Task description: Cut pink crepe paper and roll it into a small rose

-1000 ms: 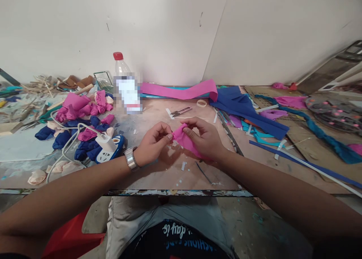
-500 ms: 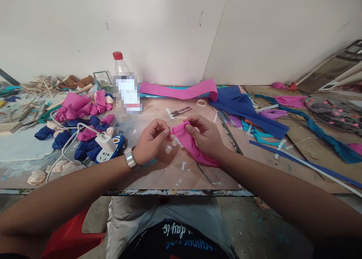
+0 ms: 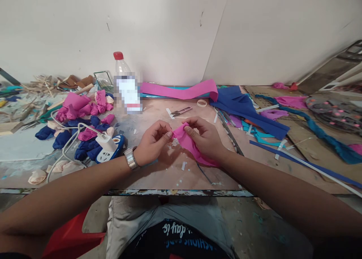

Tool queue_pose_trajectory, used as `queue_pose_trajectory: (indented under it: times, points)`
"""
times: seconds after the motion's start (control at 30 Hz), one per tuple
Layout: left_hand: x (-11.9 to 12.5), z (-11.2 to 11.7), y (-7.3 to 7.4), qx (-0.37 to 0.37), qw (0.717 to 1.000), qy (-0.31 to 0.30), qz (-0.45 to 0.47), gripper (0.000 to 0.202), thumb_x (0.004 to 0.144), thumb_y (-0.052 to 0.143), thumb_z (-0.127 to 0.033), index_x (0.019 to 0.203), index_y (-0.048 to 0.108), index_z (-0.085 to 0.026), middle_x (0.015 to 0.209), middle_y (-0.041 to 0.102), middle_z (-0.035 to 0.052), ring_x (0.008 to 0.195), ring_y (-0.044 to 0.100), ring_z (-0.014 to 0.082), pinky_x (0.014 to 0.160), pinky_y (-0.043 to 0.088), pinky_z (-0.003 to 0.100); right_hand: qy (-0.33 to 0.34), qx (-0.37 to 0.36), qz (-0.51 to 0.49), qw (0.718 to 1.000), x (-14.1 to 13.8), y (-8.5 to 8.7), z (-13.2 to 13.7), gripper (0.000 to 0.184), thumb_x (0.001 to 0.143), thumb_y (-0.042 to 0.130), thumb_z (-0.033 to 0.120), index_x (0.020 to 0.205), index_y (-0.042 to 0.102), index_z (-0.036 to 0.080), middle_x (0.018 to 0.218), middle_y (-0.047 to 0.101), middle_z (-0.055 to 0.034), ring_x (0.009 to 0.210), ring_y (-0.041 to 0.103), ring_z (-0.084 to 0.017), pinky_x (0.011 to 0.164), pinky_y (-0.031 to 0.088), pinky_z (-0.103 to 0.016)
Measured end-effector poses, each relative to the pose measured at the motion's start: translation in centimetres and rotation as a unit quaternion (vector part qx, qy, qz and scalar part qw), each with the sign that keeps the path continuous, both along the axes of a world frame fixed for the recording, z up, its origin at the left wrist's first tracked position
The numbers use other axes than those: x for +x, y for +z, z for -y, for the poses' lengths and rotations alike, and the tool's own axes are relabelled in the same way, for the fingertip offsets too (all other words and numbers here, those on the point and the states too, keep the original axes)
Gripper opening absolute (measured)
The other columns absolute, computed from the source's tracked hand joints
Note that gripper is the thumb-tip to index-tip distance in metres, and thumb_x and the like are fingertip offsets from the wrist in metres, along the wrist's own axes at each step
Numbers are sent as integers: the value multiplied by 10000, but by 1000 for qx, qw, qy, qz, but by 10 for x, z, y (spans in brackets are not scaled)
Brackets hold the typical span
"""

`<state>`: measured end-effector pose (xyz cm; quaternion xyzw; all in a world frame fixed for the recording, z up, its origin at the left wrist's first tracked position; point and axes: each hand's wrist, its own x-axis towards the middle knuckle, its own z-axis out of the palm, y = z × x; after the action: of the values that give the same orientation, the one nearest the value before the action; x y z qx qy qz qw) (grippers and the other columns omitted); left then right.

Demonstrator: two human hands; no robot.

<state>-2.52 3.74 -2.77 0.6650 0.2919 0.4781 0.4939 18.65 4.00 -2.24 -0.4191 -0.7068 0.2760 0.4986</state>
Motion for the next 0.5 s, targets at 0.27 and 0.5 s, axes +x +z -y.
queue_pose_trajectory:
  times: [0.27, 0.5]
  points:
    - [0, 1, 1, -1, 1000, 2, -17, 255, 993, 586, -428, 958, 550, -178, 801, 603, 4, 741, 577, 130, 726, 468, 263, -9, -10, -8, 1000, 0, 1, 0, 249, 947, 667, 442, 1003, 697, 202, 916, 706, -35, 834, 625, -178, 803, 501, -320]
    - [0, 2, 1, 3, 1000, -1, -27, 262, 999, 573, -432, 945, 547, -176, 800, 595, 3, 734, 560, 127, 720, 463, 260, -14, -31, -2, 999, 1, 1, -1, 294, 940, 662, 479, 956, 708, 189, 862, 701, -33, 789, 610, -172, 763, 485, -310]
